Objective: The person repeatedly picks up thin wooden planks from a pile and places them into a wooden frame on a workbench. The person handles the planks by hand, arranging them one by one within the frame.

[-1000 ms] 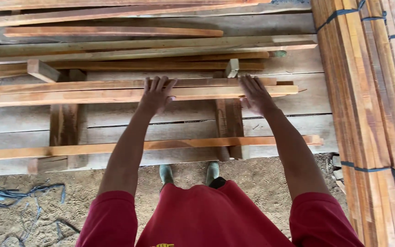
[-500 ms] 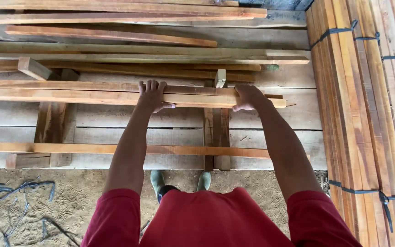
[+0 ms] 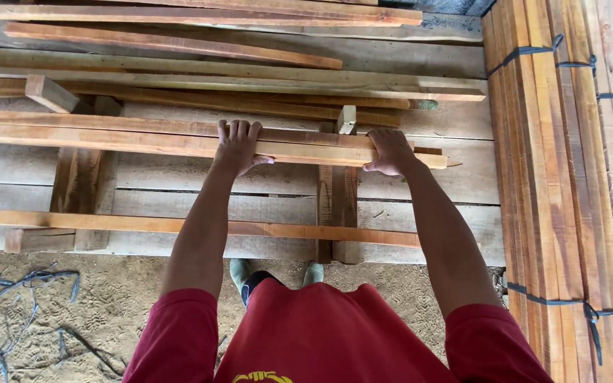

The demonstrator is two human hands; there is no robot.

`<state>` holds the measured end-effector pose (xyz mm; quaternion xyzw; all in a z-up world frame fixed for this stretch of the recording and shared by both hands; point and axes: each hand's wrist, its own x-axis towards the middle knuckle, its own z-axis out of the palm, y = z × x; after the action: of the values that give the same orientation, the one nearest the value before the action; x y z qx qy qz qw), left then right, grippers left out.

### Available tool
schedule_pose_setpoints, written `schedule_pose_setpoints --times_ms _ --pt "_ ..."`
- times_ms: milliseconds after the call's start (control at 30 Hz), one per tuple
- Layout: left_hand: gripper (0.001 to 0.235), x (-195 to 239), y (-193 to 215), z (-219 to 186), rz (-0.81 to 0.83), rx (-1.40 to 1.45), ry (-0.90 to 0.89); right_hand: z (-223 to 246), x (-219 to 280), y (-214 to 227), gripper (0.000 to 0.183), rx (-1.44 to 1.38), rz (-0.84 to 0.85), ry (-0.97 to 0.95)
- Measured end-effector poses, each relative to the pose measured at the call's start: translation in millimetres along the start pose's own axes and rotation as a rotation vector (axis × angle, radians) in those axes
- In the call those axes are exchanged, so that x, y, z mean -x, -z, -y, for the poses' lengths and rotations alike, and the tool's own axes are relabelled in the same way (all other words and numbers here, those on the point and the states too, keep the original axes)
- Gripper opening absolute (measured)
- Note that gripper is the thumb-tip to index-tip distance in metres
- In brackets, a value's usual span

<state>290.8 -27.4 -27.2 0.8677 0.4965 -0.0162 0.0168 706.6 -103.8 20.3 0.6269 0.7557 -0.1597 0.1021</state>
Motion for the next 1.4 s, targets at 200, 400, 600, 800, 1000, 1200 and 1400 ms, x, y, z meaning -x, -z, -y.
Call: schedule_pose_setpoints --times_ms 200,400,600,800,1000,1200,1400 --pt "0.089 0.9 14.1 -2.7 0.061 0.033 0.018 3.8 -12.5 -12.0 0.099 0.114 0.050 -0.099" --pt "0.092 -6.4 5.0 1.6 0.108 0.050 0.001 16.9 -44.7 -51.5 0.091 0.113 0.089 -0.396" --pt "0.096 -7.1 -8.0 27.3 0.074 0.253 -0.153 108.5 -98.0 -75.1 0.104 0.031 0.133 -0.789" --pt "0.066 43.5 51.4 95.2 0.088 0.135 -0.328 232.2 -80.4 -18.0 0.105 0.365 -0.061 -0.386" --pt "0.080 87.8 18.2 251.5 -0.142 0.234 -0.267 266.1 -95.5 8.0 0.103 -0.115 -0.116 -0.127" --pt "0.098 83.5 18.6 319.4 0.168 -0.010 -0.034 279.0 -89.3 28.5 0.103 -0.196 -0.081 -0.196" --pt "0.089 78.3 -30.5 345.8 -0.547 -0.102 -0.294 267.2 -88.8 10.3 0.093 -0.143 -0.201 -0.089"
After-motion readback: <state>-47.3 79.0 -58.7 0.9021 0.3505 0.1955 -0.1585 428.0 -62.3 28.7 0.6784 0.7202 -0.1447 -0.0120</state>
